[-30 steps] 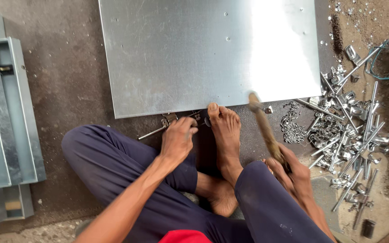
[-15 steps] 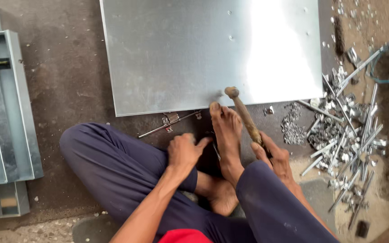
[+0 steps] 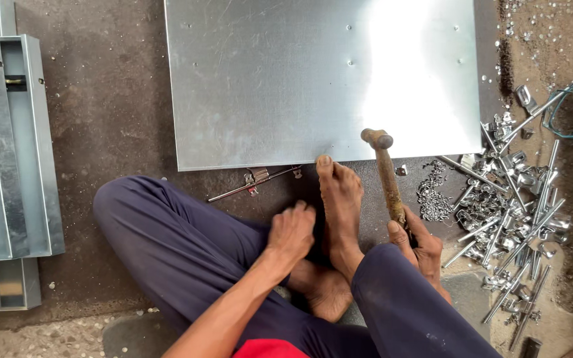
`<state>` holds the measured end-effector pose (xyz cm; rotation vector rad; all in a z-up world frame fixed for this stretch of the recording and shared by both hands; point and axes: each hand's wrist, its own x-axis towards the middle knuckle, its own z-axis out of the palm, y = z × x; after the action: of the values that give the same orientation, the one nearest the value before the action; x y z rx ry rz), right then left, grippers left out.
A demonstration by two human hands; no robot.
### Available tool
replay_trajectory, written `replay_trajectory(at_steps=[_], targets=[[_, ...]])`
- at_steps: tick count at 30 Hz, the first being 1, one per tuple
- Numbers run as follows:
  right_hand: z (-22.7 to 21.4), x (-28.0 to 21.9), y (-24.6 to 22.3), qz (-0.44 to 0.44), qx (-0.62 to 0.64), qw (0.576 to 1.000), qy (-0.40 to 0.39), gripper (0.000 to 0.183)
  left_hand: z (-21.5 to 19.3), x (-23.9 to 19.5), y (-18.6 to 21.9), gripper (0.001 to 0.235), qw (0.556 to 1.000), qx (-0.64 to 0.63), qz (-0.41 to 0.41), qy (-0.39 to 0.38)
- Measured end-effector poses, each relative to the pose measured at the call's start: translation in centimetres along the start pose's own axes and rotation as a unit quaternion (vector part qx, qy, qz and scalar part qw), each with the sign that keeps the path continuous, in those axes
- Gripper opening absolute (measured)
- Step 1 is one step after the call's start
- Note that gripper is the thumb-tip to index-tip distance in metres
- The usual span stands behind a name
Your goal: The person assembles metal components by hammering pins into hinges on large silver panels and attaching sliding latches using small metal pieces.
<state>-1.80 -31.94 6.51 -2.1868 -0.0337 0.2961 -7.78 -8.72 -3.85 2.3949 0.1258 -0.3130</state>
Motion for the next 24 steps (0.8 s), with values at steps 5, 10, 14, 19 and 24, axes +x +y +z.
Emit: replay_trajectory(at_steps=[5, 10, 14, 19, 24], targets=[[2.5, 1.5, -3.9, 0.032, 0.050, 0.998, -0.027, 0.037, -6.8, 0.5, -1.3, 0.015, 0.855, -0.475, -0.206, -0.025], [13.1, 5.6, -7.2, 0.092, -0.006, 0.996, 0.015, 0.047, -11.2, 6.5, 1.8, 0.020, 0.900, -0.406, 0.075, 0.139], [-0.7, 0.1, -2.1, 0.055, 0.023, 0.993, -0.097, 0.043, -10.0, 12.2, 2.0, 0.019, 0.976, -0.132, 0.158, 0.068], [-2.1, -1.7, 1.1, 0.003, -0.041, 0.997, -0.067, 0.046, -7.4, 11.7, 0.1, 0.018, 0.957, -0.187, 0.188, 0.117], [-2.4, -0.5, 0.2, 0.031, -0.018, 0.995, -0.092, 0.044, -7.6, 12.4, 0.3, 0.015, 0.958, -0.142, 0.202, 0.146]])
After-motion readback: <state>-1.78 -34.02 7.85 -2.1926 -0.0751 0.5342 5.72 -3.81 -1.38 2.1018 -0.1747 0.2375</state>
